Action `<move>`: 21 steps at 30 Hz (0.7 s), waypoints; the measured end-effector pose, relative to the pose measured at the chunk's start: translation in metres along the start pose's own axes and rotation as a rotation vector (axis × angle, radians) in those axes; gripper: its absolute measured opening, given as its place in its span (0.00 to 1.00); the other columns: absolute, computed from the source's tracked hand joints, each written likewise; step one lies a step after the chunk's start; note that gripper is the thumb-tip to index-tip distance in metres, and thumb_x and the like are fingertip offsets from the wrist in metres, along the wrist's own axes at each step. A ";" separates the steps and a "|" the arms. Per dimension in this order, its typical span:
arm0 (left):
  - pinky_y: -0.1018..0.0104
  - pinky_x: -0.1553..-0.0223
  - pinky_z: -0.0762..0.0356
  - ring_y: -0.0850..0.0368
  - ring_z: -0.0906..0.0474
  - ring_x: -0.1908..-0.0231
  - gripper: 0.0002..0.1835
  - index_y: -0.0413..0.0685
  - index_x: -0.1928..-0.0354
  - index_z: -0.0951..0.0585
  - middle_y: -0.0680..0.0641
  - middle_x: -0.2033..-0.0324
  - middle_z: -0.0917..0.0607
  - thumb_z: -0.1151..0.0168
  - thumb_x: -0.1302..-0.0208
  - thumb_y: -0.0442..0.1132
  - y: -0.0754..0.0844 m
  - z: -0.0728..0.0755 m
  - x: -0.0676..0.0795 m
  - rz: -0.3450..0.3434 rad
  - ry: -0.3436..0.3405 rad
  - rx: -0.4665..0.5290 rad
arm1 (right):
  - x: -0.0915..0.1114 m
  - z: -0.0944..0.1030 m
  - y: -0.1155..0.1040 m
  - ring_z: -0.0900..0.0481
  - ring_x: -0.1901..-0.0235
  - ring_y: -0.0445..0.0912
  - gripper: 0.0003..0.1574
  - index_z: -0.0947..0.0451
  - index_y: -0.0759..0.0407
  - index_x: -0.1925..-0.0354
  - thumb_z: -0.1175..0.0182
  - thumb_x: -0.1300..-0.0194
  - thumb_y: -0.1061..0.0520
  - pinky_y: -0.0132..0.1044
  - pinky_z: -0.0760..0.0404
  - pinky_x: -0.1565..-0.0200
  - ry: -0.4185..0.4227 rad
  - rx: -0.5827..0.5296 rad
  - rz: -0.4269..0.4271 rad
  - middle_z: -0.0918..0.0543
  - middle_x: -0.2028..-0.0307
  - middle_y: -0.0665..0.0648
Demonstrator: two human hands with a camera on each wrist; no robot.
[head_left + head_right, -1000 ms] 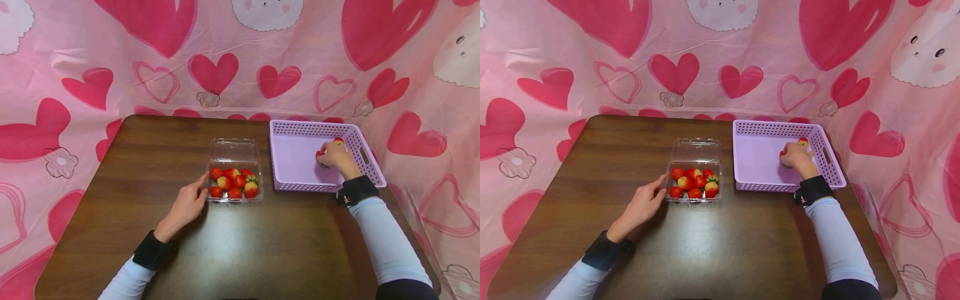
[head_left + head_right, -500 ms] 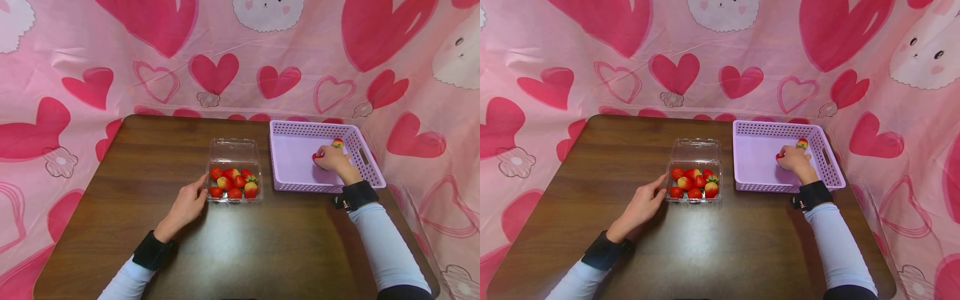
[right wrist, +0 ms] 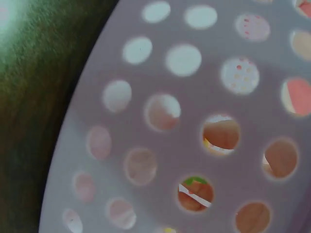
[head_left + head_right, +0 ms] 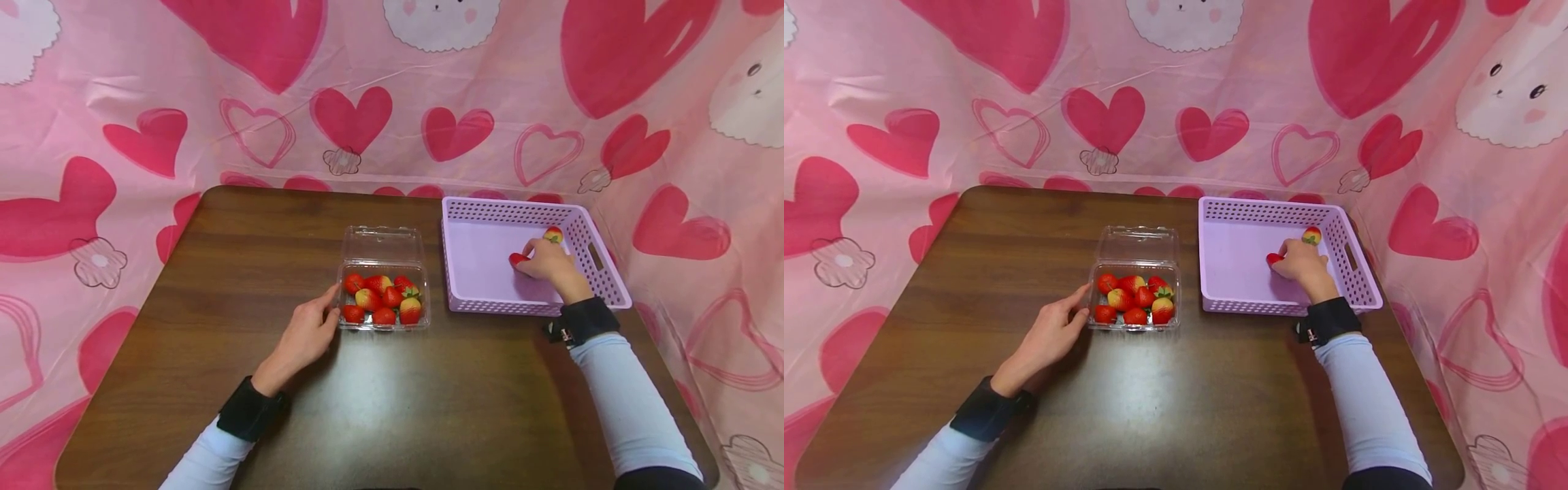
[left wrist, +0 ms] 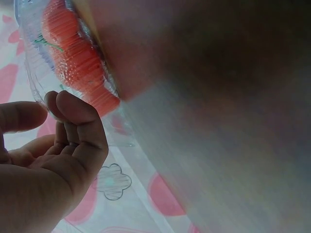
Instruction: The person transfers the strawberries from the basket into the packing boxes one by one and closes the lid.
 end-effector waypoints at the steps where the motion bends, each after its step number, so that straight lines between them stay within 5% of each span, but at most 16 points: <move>1: 0.64 0.79 0.29 0.53 0.30 0.81 0.30 0.36 0.22 0.33 0.47 0.75 0.26 0.44 0.22 0.34 0.000 0.000 0.000 -0.003 0.001 -0.003 | 0.001 -0.001 -0.001 0.28 0.51 0.68 0.23 0.25 0.69 0.49 0.36 0.32 0.52 0.78 0.43 0.40 -0.003 -0.004 0.003 0.20 0.53 0.73; 9: 0.64 0.78 0.29 0.53 0.30 0.79 0.30 0.36 0.22 0.33 0.47 0.75 0.27 0.44 0.22 0.34 0.000 0.000 -0.001 0.000 0.006 -0.011 | 0.013 -0.004 -0.014 0.24 0.57 0.64 0.22 0.24 0.67 0.50 0.35 0.33 0.52 0.66 0.33 0.49 0.014 -0.008 0.037 0.17 0.58 0.69; 21: 0.64 0.79 0.29 0.53 0.30 0.81 0.30 0.36 0.22 0.34 0.46 0.76 0.27 0.45 0.22 0.34 0.001 -0.001 0.001 0.007 -0.002 -0.008 | 0.021 -0.010 -0.015 0.25 0.53 0.68 0.24 0.25 0.68 0.49 0.36 0.33 0.52 0.70 0.32 0.47 0.018 0.002 0.033 0.19 0.52 0.74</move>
Point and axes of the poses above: each hand's wrist, its own x-axis away from the middle knuckle, its own z-axis out of the back of the hand, y = z × x, the point moved 6 cm from there along -x, towards the middle knuckle
